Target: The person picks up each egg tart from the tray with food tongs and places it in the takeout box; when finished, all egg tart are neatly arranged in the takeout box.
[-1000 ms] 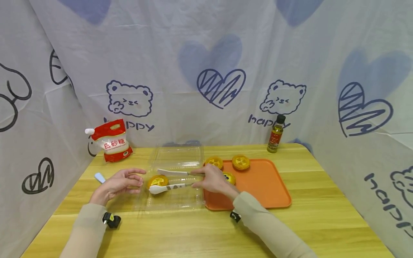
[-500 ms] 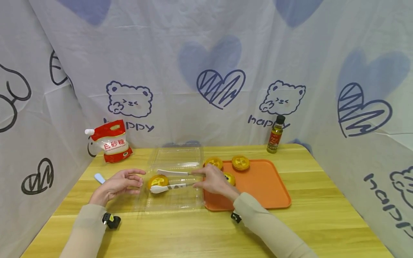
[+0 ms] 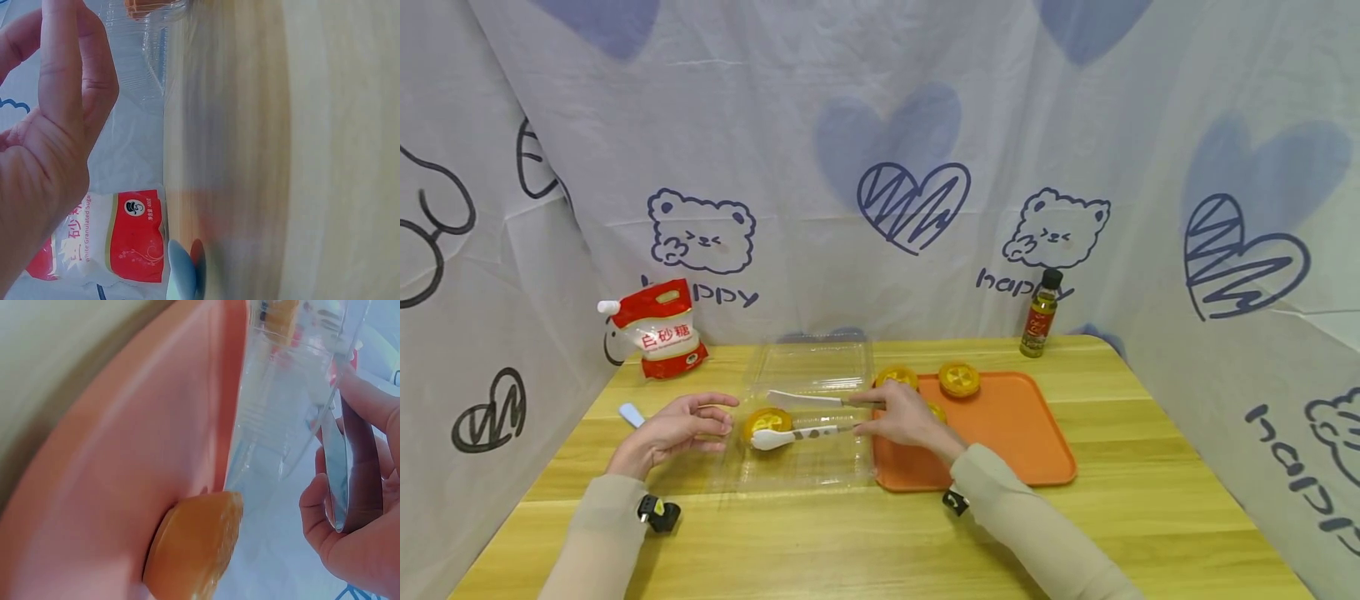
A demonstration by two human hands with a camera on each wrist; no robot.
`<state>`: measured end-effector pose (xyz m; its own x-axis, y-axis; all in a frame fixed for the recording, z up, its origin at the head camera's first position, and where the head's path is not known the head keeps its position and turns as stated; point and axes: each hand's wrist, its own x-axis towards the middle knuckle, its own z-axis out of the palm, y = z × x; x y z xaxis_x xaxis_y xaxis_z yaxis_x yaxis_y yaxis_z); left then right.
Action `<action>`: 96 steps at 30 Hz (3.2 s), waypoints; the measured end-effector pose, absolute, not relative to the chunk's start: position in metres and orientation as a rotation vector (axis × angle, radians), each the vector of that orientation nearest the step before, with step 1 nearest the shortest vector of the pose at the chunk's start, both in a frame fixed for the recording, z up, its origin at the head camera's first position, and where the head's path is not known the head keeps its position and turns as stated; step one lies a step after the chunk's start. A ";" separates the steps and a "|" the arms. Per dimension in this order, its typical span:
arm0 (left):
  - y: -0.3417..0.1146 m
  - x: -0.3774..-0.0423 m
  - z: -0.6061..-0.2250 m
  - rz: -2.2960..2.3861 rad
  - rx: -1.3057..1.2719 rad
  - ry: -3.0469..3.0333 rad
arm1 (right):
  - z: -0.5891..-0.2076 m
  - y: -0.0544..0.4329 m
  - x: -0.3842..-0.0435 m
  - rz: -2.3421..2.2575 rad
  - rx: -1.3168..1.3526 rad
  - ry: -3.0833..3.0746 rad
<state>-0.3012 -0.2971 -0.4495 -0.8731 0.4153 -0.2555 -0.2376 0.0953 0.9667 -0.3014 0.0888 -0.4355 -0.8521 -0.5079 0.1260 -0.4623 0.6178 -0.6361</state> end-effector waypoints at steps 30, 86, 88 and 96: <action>-0.298 -0.297 -0.450 1.828 0.180 1.917 | -0.425 0.180 -0.301 -1.298 -0.692 2.626; -0.297 -0.299 -0.448 1.821 0.196 1.917 | -0.426 0.315 -0.293 -1.185 -0.588 2.655; -0.297 -0.299 -0.448 1.820 0.198 1.918 | -0.425 0.316 -0.293 -1.193 -0.605 2.627; -0.297 -0.299 -0.447 1.819 0.196 1.920 | -0.425 0.316 -0.300 -1.119 -0.653 2.604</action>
<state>-0.2991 -0.2966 -0.4473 -0.8723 0.4234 -0.2447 -0.2215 0.1041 0.9696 -0.2998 0.3161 -0.4250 -0.8733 -0.4858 -0.0365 -0.3078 0.6084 -0.7315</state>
